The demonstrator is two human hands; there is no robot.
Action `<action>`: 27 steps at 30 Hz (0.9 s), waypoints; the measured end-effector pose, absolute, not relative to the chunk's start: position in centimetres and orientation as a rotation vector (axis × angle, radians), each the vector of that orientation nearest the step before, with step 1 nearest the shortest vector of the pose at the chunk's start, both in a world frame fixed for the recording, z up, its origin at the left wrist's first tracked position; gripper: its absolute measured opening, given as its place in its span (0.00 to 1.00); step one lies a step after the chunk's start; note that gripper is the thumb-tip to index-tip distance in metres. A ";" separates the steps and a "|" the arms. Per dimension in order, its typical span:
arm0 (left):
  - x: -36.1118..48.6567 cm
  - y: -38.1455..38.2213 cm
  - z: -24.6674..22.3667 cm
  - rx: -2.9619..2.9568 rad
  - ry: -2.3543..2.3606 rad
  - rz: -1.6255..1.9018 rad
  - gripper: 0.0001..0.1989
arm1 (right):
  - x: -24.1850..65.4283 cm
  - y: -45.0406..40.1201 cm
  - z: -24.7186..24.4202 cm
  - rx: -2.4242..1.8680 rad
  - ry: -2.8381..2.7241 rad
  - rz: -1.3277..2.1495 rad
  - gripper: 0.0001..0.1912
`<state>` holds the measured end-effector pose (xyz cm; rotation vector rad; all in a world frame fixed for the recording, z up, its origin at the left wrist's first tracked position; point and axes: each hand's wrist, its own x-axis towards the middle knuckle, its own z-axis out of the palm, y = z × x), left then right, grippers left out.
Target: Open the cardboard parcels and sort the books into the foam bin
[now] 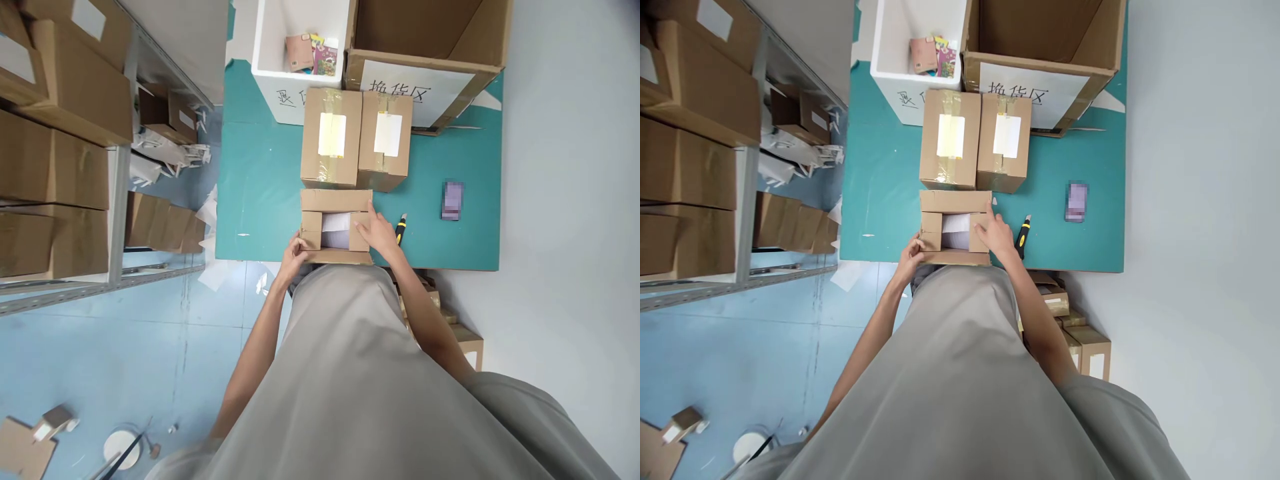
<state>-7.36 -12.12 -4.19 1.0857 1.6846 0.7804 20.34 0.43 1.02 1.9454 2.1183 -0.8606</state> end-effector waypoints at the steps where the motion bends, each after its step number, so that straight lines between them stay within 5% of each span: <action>1: -7.2 -12.5 -4.4 1.125 1.672 0.773 0.11 | 19.7 0.7 1.1 1.944 2.089 -0.830 0.50; 7: -6.6 -12.3 -4.9 1.274 1.660 0.828 0.42 | 16.1 0.6 0.4 1.964 1.990 -0.641 0.61; 17: -4.3 -9.5 -3.9 1.390 1.953 0.626 0.61 | 21.7 0.7 1.5 1.839 2.132 -1.110 0.43; 21: -2.9 -8.1 -2.6 1.586 2.021 0.454 0.57 | 24.3 -1.3 0.4 2.032 2.173 -1.283 0.31; 27: -5.3 -9.0 0.4 1.724 2.143 0.454 0.42 | 25.2 -3.9 -1.6 2.439 2.184 -1.001 0.33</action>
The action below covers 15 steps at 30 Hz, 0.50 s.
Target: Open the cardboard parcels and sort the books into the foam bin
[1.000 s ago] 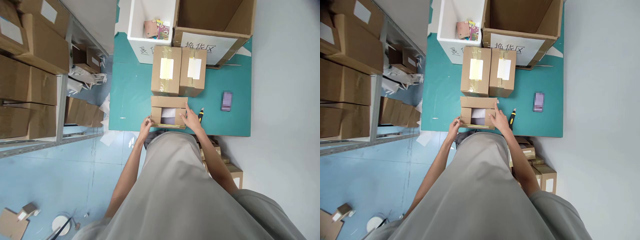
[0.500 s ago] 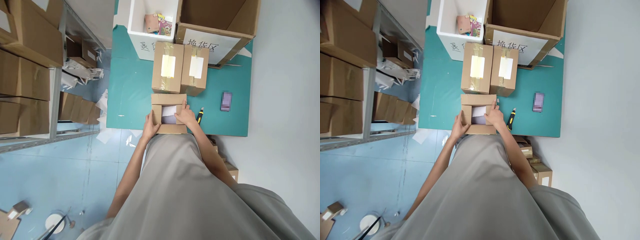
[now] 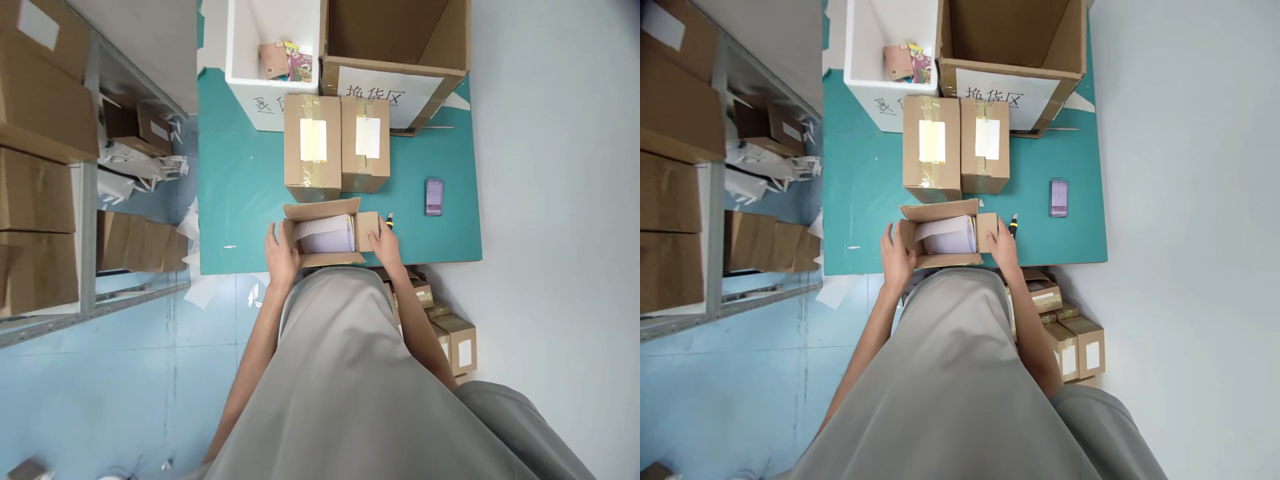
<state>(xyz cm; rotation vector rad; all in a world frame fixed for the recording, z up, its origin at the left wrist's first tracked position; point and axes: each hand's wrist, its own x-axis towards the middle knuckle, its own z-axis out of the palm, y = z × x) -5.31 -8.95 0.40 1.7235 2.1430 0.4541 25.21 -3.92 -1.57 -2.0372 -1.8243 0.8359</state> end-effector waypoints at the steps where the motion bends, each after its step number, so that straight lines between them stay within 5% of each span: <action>1: -5.8 -9.0 0.7 1.730 2.212 0.433 0.42 | 25.1 -4.1 -1.7 -2.062 -1.814 0.742 0.32; 5: -5.7 -7.7 1.0 1.867 2.221 0.178 0.43 | 24.0 -3.6 -1.3 -2.007 -1.989 0.613 0.20; 12: 0.9 -3.0 -0.1 2.059 1.793 -0.023 0.40 | 21.6 -1.5 -0.3 -1.934 -2.309 0.724 0.19; 15: 2.2 -1.5 -0.6 2.014 1.784 0.029 0.18 | 21.1 -1.3 -0.1 -1.938 -2.351 0.744 0.16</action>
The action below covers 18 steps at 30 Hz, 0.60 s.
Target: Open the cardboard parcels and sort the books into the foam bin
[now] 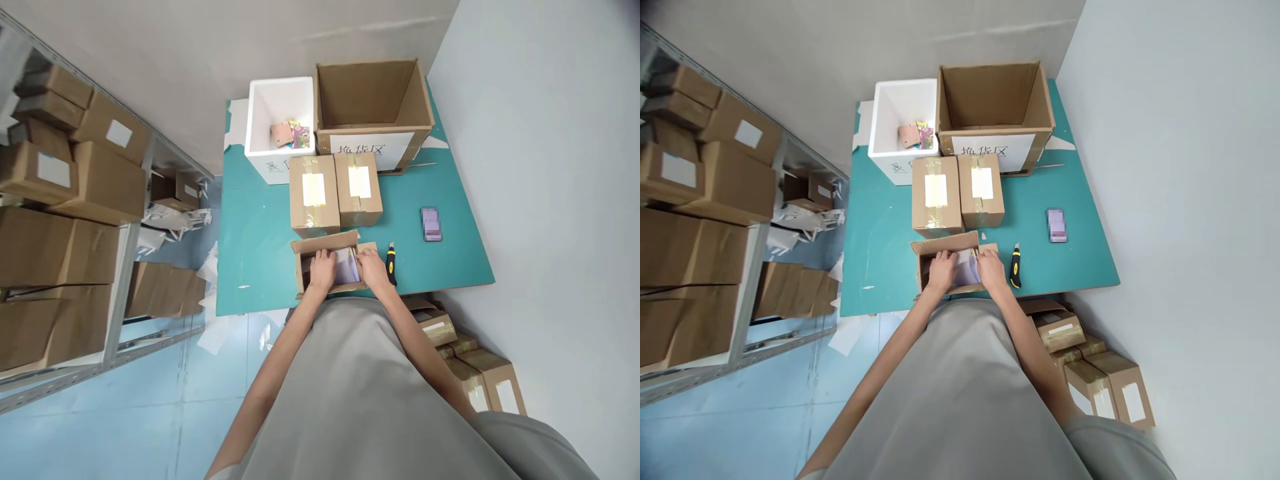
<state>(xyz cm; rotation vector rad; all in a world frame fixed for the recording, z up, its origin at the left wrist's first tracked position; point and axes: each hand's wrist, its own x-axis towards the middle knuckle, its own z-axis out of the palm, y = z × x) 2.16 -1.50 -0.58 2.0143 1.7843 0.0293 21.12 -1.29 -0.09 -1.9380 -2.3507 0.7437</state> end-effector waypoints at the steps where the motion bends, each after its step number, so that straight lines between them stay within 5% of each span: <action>1: 2.2 -1.2 -0.7 1.996 1.789 0.057 0.14 | 21.0 -1.3 -0.1 -1.931 -2.367 0.748 0.16; 18: -2.1 -5.0 0.3 1.394 1.537 0.793 0.05 | 19.1 -1.2 0.0 -1.961 -2.554 0.557 0.16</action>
